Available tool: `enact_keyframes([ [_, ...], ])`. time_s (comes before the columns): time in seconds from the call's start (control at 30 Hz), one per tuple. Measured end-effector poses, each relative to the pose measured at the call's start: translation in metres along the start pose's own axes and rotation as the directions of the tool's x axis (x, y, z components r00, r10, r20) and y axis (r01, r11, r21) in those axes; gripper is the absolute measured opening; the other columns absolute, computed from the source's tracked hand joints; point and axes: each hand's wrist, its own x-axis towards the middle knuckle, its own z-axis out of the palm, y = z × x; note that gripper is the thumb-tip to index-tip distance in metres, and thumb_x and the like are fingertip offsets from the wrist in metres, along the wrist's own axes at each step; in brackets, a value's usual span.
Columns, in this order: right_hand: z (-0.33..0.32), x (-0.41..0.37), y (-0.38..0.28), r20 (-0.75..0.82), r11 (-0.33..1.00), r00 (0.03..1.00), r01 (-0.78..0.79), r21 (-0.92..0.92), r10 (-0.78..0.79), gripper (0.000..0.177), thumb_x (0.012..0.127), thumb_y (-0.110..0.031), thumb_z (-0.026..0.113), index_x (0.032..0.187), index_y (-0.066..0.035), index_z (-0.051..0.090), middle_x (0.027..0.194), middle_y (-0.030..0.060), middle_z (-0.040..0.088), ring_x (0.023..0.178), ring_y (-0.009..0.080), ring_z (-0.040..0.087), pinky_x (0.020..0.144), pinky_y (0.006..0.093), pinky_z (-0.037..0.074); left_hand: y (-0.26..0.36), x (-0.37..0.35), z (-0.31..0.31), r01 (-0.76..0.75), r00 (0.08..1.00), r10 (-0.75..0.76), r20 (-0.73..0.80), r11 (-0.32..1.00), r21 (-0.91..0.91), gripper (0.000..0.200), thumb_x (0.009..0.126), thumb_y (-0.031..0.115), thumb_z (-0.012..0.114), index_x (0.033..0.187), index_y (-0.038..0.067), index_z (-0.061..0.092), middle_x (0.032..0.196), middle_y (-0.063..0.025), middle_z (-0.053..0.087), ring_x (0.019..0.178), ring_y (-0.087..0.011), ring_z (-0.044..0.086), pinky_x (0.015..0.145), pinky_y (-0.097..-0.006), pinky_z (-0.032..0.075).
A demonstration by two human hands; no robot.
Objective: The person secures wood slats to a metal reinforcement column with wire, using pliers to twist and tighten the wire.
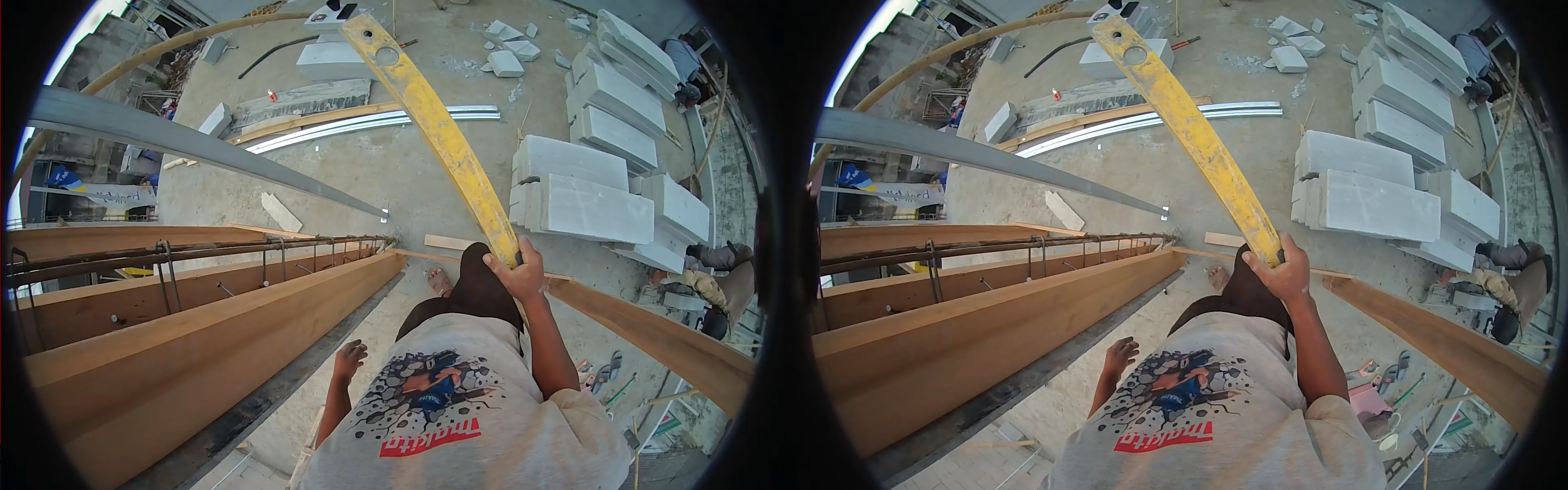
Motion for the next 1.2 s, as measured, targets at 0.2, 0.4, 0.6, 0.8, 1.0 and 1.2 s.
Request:
enact_keyframes([
  [0.2, 0.005, 0.035, -0.01, 0.077, 0.999, 0.996, -0.052, -0.016, 0.053, 0.045, 0.072, -0.035, 0.081, 0.092, -0.001, 0.058, 0.075, 0.0112, 0.062, 0.064, 0.0185, 0.057, 0.062, 0.0323, 0.047, 0.019, -0.023, 0.011, -0.027, 0.998, 0.034, -0.049, 0.991, 0.133, 0.043, 0.09, 0.028, 0.062, 0.123, 0.0, 0.058, 0.103, -0.0116, 0.068, 0.096, -0.0207, 0.066, 0.078, -0.0337, 0.052],
  [0.4, 0.013, 0.062, -0.002, 0.141, 0.981, 0.978, -0.138, -0.138, 0.157, 0.058, 0.07, -0.049, 0.078, 0.092, 0.001, 0.059, 0.077, 0.0147, 0.062, 0.066, 0.025, 0.058, 0.064, 0.0353, 0.047, -0.066, 0.037, 0.011, -0.279, 0.959, 0.283, 0.025, 0.922, 0.269, 0.041, 0.087, 0.029, 0.065, 0.114, -0.002, 0.065, 0.112, -0.0202, 0.066, 0.101, -0.0271, 0.066, 0.087, -0.0334, 0.05],
  [0.6, 0.04, 0.11, 0.028, 0.246, 0.946, 0.941, -0.161, -0.282, 0.233, 0.089, 0.069, -0.063, 0.071, 0.119, 0.009, 0.056, 0.109, 0.0293, 0.062, 0.103, 0.0381, 0.061, 0.09, 0.0416, 0.046, -0.075, 0.06, 0.023, -0.26, 0.963, 0.266, 0.032, 0.898, 0.354, 0.038, 0.085, 0.023, 0.066, 0.115, 0.0, 0.065, 0.111, -0.0198, 0.067, 0.101, -0.0289, 0.066, 0.087, -0.0345, 0.05],
  [0.8, 0.065, 0.2, 0.073, 0.45, 0.919, 0.806, -0.285, -0.272, 0.383, 0.098, 0.071, -0.067, 0.068, 0.127, 0.011, 0.049, 0.115, 0.0301, 0.059, 0.11, 0.0376, 0.058, 0.093, 0.0402, 0.045, -0.001, 0.113, 0.066, -0.236, 0.967, 0.253, 0.03, 0.844, 0.482, 0.037, 0.084, 0.021, 0.065, 0.115, 0.001, 0.065, 0.11, -0.0195, 0.067, 0.101, -0.0299, 0.066, 0.087, -0.0351, 0.05],
  [1.0, 0.044, 0.297, 0.121, 0.479, 0.9, 0.763, -0.348, -0.263, 0.434, 0.069, 0.072, -0.06, 0.071, 0.103, 0.001, 0.061, 0.093, 0.0193, 0.067, 0.088, 0.0323, 0.066, 0.082, 0.0388, 0.049, 0.077, 0.152, 0.112, -0.153, 0.985, 0.167, 0.037, 0.765, 0.626, 0.037, 0.082, 0.018, 0.065, 0.115, 0.003, 0.065, 0.11, -0.0193, 0.067, 0.101, -0.0309, 0.066, 0.087, -0.0357, 0.05],
  [1.2, -0.013, 0.385, 0.134, 0.409, 0.829, 0.758, -0.303, -0.47, 0.509, 0.08, 0.072, -0.065, 0.067, 0.112, 0.004, 0.059, 0.102, 0.0222, 0.066, 0.098, 0.0333, 0.065, 0.086, 0.04, 0.049, 0.27, 0.112, 0.173, -0.068, 0.991, 0.111, -0.07, 0.891, 0.449, 0.042, 0.077, 0.017, 0.064, 0.116, 0.004, 0.064, 0.109, -0.0184, 0.068, 0.102, -0.032, 0.065, 0.088, -0.0365, 0.05],
])
